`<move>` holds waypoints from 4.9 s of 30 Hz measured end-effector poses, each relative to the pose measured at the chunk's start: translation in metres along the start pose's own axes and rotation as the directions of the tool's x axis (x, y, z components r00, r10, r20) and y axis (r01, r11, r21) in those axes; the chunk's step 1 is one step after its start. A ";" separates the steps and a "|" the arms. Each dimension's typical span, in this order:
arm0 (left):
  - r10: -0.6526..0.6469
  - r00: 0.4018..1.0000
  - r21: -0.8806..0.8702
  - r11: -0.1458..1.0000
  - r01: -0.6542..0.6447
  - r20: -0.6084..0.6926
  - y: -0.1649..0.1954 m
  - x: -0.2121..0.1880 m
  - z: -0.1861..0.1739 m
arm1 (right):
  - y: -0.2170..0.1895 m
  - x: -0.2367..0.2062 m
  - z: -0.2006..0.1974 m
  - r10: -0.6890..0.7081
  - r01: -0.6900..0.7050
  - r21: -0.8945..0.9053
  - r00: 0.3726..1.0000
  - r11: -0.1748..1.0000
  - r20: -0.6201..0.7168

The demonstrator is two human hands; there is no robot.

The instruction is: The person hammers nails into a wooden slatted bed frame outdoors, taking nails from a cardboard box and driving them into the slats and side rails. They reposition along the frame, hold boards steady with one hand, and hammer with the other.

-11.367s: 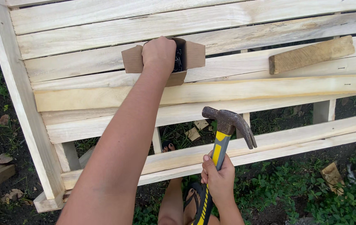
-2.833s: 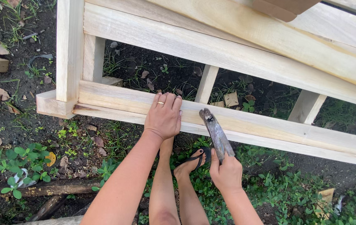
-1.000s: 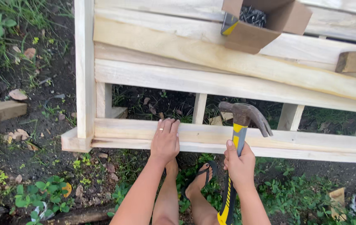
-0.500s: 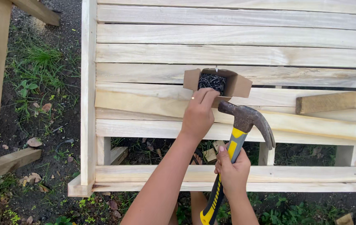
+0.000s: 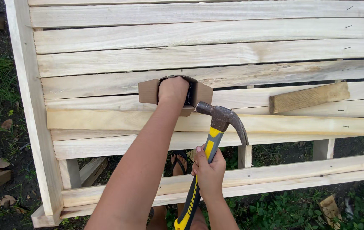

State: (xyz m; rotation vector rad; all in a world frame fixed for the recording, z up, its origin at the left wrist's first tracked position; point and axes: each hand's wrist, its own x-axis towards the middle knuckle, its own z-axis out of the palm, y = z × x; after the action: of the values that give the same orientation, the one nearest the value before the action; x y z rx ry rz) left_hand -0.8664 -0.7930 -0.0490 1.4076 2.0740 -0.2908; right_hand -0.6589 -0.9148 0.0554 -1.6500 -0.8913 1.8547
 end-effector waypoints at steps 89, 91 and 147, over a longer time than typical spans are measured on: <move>-0.805 -0.569 -0.934 -0.316 0.166 0.171 -0.265 -0.317 0.287 | 0.207 -0.068 0.227 0.560 0.494 -0.834 0.631 0.244 0.537; -0.797 -0.581 -0.929 -0.321 0.182 0.162 -0.265 -0.317 0.289 | 0.210 -0.067 0.229 0.563 0.463 -0.852 0.648 0.244 0.513; -0.814 -0.566 -0.928 -0.299 0.221 0.128 -0.279 -0.317 0.289 | 0.236 -0.077 0.278 0.301 0.977 0.007 0.058 -0.211 0.952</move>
State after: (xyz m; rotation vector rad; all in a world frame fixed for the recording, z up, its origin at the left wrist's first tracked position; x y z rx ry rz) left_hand -0.9340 -1.2940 -0.1319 -1.5725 3.0333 0.8324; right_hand -0.9097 -1.1676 -0.0554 0.4086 -3.2997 0.8265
